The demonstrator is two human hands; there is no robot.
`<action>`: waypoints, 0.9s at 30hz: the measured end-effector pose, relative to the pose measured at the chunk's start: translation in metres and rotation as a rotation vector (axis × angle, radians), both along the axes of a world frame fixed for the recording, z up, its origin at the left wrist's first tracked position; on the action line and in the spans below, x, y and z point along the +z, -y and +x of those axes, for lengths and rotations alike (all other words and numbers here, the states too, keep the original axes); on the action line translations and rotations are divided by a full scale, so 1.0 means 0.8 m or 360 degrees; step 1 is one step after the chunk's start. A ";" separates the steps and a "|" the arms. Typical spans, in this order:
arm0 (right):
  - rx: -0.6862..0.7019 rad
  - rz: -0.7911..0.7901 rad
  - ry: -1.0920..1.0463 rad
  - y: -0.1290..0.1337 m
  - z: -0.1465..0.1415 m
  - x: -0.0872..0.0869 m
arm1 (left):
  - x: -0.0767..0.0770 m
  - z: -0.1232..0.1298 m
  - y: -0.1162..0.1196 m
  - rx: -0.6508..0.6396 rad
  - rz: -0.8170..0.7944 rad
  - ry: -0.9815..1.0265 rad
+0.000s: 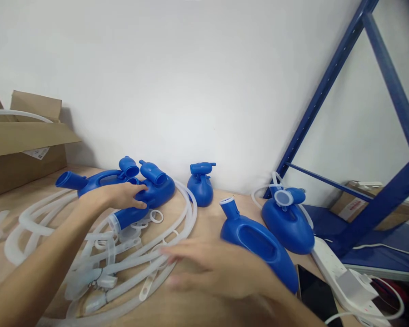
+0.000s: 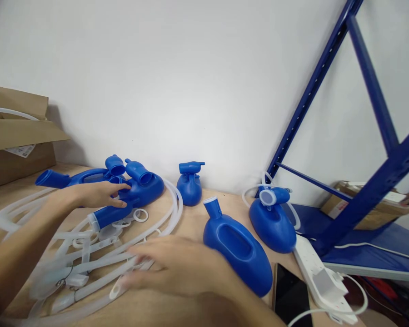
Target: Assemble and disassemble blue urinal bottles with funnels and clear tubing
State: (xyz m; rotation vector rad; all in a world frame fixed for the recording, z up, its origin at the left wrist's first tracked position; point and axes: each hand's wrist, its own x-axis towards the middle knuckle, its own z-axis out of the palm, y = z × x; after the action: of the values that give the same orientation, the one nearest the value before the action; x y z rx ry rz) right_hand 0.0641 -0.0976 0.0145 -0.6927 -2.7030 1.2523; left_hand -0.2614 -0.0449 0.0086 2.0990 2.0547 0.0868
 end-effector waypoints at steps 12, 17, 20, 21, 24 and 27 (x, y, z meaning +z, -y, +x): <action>-0.1030 0.0738 0.0383 -0.106 0.136 -0.048 | 0.041 0.128 0.084 -0.0659 0.0231 0.0211; -0.0490 0.0519 0.0113 -0.091 0.116 -0.038 | -0.007 0.206 0.045 -0.0594 0.0453 0.0511; -0.0496 0.0578 0.0063 -0.089 0.105 -0.042 | -0.026 0.215 0.033 -0.0637 0.0348 0.0786; -0.0505 0.0611 0.0044 -0.089 0.102 -0.044 | -0.030 0.214 0.031 -0.0660 0.0301 0.0852; -0.0423 0.0653 -0.0018 -0.088 0.096 -0.045 | -0.034 0.212 0.031 -0.0687 0.0146 0.0943; -0.0300 0.0622 -0.0060 -0.087 0.096 -0.041 | -0.031 0.212 0.032 -0.0686 0.0047 0.1010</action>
State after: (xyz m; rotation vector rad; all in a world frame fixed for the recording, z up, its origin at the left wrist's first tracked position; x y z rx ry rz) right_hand 0.1406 -0.0283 -0.0186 -0.8315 -2.6578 0.6607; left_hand -0.0920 -0.0707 -0.0163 2.1116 1.2275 0.6251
